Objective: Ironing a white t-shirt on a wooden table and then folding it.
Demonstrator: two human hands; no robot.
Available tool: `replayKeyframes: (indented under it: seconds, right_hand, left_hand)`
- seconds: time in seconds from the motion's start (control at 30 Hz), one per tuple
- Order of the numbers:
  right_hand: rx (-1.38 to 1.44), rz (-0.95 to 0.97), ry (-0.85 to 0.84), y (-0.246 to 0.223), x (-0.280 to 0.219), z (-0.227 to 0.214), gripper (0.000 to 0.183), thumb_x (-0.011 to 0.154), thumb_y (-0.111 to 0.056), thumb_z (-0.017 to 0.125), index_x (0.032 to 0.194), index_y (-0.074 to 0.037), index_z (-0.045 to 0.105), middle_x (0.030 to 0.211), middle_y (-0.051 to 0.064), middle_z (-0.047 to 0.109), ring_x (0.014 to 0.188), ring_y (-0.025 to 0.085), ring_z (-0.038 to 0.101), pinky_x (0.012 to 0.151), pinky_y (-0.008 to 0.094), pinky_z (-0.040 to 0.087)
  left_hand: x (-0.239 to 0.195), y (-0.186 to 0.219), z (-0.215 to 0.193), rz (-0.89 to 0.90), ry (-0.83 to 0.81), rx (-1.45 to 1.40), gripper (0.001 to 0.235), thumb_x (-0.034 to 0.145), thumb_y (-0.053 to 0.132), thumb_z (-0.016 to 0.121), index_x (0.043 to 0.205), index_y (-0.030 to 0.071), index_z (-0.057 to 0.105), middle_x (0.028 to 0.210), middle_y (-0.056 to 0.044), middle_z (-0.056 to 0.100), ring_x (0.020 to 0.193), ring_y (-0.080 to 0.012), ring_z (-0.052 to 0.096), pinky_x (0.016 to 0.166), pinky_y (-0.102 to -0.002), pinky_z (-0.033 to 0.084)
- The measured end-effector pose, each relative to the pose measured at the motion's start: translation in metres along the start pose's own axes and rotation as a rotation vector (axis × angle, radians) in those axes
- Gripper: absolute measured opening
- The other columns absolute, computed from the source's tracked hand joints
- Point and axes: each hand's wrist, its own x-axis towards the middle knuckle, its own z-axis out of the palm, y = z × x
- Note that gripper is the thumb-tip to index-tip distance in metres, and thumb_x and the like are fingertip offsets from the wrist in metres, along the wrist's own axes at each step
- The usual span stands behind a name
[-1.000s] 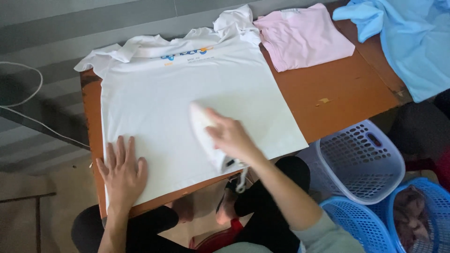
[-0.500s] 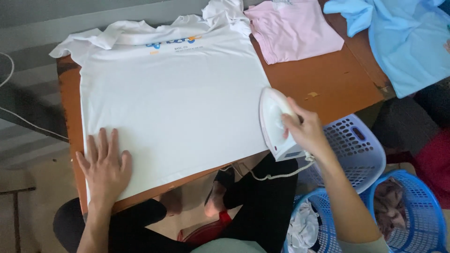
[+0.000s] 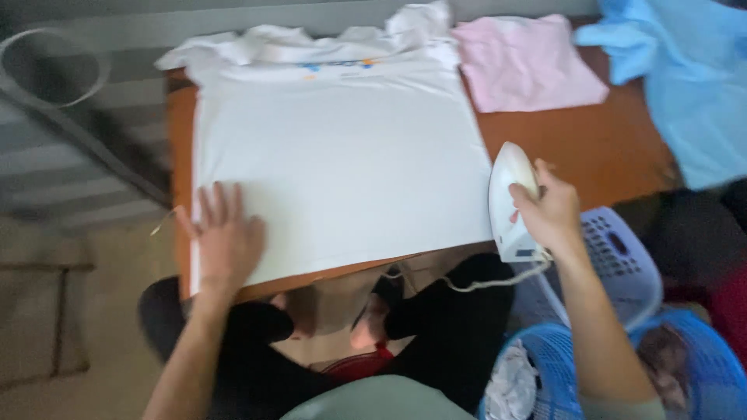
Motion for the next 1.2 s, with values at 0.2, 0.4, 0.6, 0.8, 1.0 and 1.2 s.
replayKeyframes:
  seconds: [0.2, 0.4, 0.6, 0.8, 1.0, 1.2]
  right_hand:
    - [0.157, -0.146, -0.271, -0.108, -0.024, 0.029, 0.054, 0.086, -0.023, 0.078, 0.135, -0.004, 0.066, 0.093, 0.023, 0.072, 0.088, 0.034, 0.071, 0.082, 0.045, 0.057]
    - [-0.058, -0.425, -0.802, -0.204, -0.023, 0.088, 0.04, 0.092, -0.028, 0.071, 0.124, -0.004, 0.069, 0.096, 0.016, 0.076, 0.074, 0.027, 0.071, 0.066, 0.04, 0.055]
    - [-0.247, -0.496, -0.964, -0.271, -0.035, 0.145, 0.039, 0.095, -0.049, 0.061, 0.083, -0.012, 0.068, 0.066, 0.001, 0.068, 0.052, 0.015, 0.053, 0.054, 0.031, 0.039]
    - [-0.303, -0.576, -0.763, -0.284, -0.046, 0.211, 0.067, 0.109, -0.043, 0.039, 0.054, -0.007, 0.053, 0.047, 0.006, 0.057, 0.041, 0.025, 0.049, 0.045, 0.038, 0.038]
    - [-0.432, -0.647, -0.662, -0.296, -0.026, 0.242, 0.067, 0.11, -0.033, 0.034, 0.052, -0.004, 0.053, 0.046, 0.009, 0.052, 0.041, 0.033, 0.049, 0.048, 0.047, 0.042]
    - [-0.481, -0.597, -0.484, -0.297, 0.045, 0.284, 0.06, 0.101, -0.037, 0.028, 0.094, -0.007, 0.08, 0.091, 0.033, 0.07, 0.082, 0.059, 0.064, 0.081, 0.063, 0.048]
  left_hand:
    - [-0.054, 0.04, -0.042, -0.038, 0.209, -0.112, 0.075, 0.087, 0.038, 0.066, 0.153, 0.006, 0.055, 0.156, -0.029, 0.05, 0.149, -0.0476, 0.038, 0.119, -0.066, 0.02]
    - [-0.118, 0.071, -0.055, -0.174, 0.126, -0.175, 0.079, 0.092, 0.049, 0.059, 0.156, 0.006, 0.043, 0.16, -0.029, 0.037, 0.15, -0.0517, 0.029, 0.119, -0.065, 0.025]
    - [-0.142, 0.076, -0.058, -0.287, 0.031, -0.22, 0.079, 0.095, 0.054, 0.052, 0.157, 0.008, 0.037, 0.168, -0.017, 0.029, 0.157, -0.043, 0.016, 0.119, -0.066, 0.016]
    - [-0.123, 0.058, -0.072, -0.316, 0.122, -0.203, 0.048, 0.092, 0.047, 0.06, 0.123, 0.01, 0.059, 0.143, -0.011, 0.055, 0.151, -0.0448, 0.032, 0.116, -0.068, 0.021]
    - [-0.102, 0.042, -0.075, -0.256, 0.229, -0.119, 0.032, 0.095, 0.044, 0.062, 0.097, 0.013, 0.059, 0.111, -0.008, 0.058, 0.118, -0.0333, 0.056, 0.111, -0.052, 0.033]
    - [-0.092, 0.03, -0.062, -0.295, 0.226, 0.02, 0.039, 0.102, 0.051, 0.054, 0.088, 0.014, 0.057, 0.098, -0.005, 0.053, 0.088, -0.0276, 0.052, 0.086, -0.043, 0.039]
